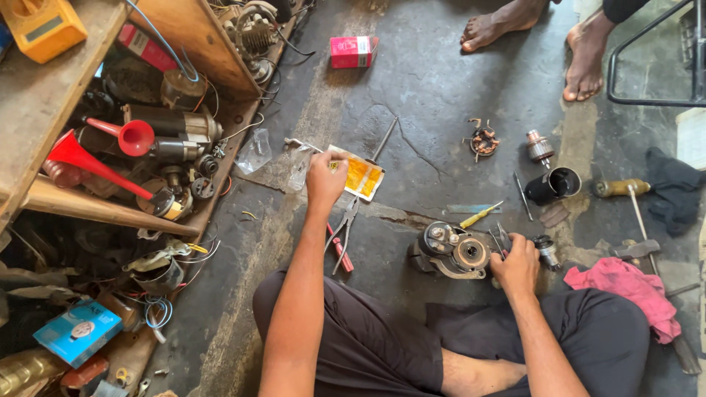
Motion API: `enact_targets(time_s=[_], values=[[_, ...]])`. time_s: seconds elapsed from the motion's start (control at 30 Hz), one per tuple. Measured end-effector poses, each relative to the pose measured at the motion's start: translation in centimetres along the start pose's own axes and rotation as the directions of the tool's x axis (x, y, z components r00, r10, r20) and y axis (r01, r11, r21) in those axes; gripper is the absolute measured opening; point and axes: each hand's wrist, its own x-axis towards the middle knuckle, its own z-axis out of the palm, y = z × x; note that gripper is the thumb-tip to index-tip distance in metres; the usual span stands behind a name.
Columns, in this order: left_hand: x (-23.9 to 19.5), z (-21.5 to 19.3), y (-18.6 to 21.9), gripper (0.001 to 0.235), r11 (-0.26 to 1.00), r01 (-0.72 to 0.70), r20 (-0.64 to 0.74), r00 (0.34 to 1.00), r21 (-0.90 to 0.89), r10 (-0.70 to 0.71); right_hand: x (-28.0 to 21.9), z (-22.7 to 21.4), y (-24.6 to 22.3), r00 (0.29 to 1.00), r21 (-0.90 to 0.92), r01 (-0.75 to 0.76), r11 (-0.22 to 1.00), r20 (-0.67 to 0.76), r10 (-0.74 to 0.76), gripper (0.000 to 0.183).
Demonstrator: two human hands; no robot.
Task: The person sits on the floor and works on a disassembled electrical motor. They use a metal rod to adjust internal components and then use pliers to manipulate the copper windings on the rotor.
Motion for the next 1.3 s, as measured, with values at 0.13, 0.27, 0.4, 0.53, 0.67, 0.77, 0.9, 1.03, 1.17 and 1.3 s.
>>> enact_targets(time_s=[0.13, 0.27, 0.4, 0.53, 0.67, 0.77, 0.9, 1.03, 1.17, 1.3], values=[[-0.2, -1.5, 3.9, 0.021, 0.944, -0.004, -0.002, 1.0, -0.331, 0.003, -0.3, -0.8, -0.8, 1.0, 0.023, 0.003, 1.0, -0.005, -0.003, 0.05], [-0.7, -3.5, 9.8, 0.024, 0.699, 0.001, 0.059, 0.997, -0.715, 0.059, -0.5, -1.2, -1.7, 0.999, 0.022, 0.042, 0.999, -0.014, -0.041, 0.044], [-0.6, -4.7, 15.2, 0.048, 0.513, 0.086, 0.157, 0.983, -0.854, 0.097, -1.6, -1.8, -2.0, 0.997, 0.105, 0.049, 0.993, -0.064, -0.042, 0.042], [-0.4, -4.7, 18.7, 0.053, 0.418, 0.051, 0.151, 0.966, -0.907, 0.209, -2.8, -2.9, -2.7, 0.996, 0.144, 0.046, 0.988, -0.078, -0.035, 0.038], [-1.5, -3.4, 19.4, 0.044, 0.472, -0.013, 0.109, 0.967, -0.882, 0.231, -3.4, -4.2, -2.5, 0.995, 0.16, 0.063, 0.985, -0.087, -0.05, 0.036], [-1.9, -2.5, 19.5, 0.035, 0.489, -0.065, 0.056, 0.972, -0.87, 0.228, -4.2, -5.0, -3.0, 0.994, 0.203, 0.074, 0.976, -0.091, -0.056, 0.033], [-2.0, -2.2, 20.1, 0.03, 0.451, -0.142, -0.039, 0.972, -0.881, 0.23, -4.7, -5.9, -4.5, 0.993, 0.245, 0.096, 0.965, -0.091, -0.076, 0.033], [-1.5, -2.3, 20.8, 0.042, 0.482, -0.168, -0.086, 0.979, -0.86, 0.186, -5.8, -6.4, -6.0, 0.994, 0.346, 0.1, 0.933, -0.074, -0.079, 0.033], [-1.2, -2.8, 21.2, 0.02, 0.458, -0.126, -0.037, 0.979, -0.88, 0.199, -5.8, -8.0, -8.0, 0.982, 0.211, 0.177, 0.961, -0.108, -0.157, 0.03], [-2.9, -4.8, 22.0, 0.017, 0.592, -0.254, -0.129, 0.961, -0.765, 0.247, -5.5, -10.9, -10.7, 0.979, 0.232, 0.154, 0.961, -0.165, -0.117, 0.033]])
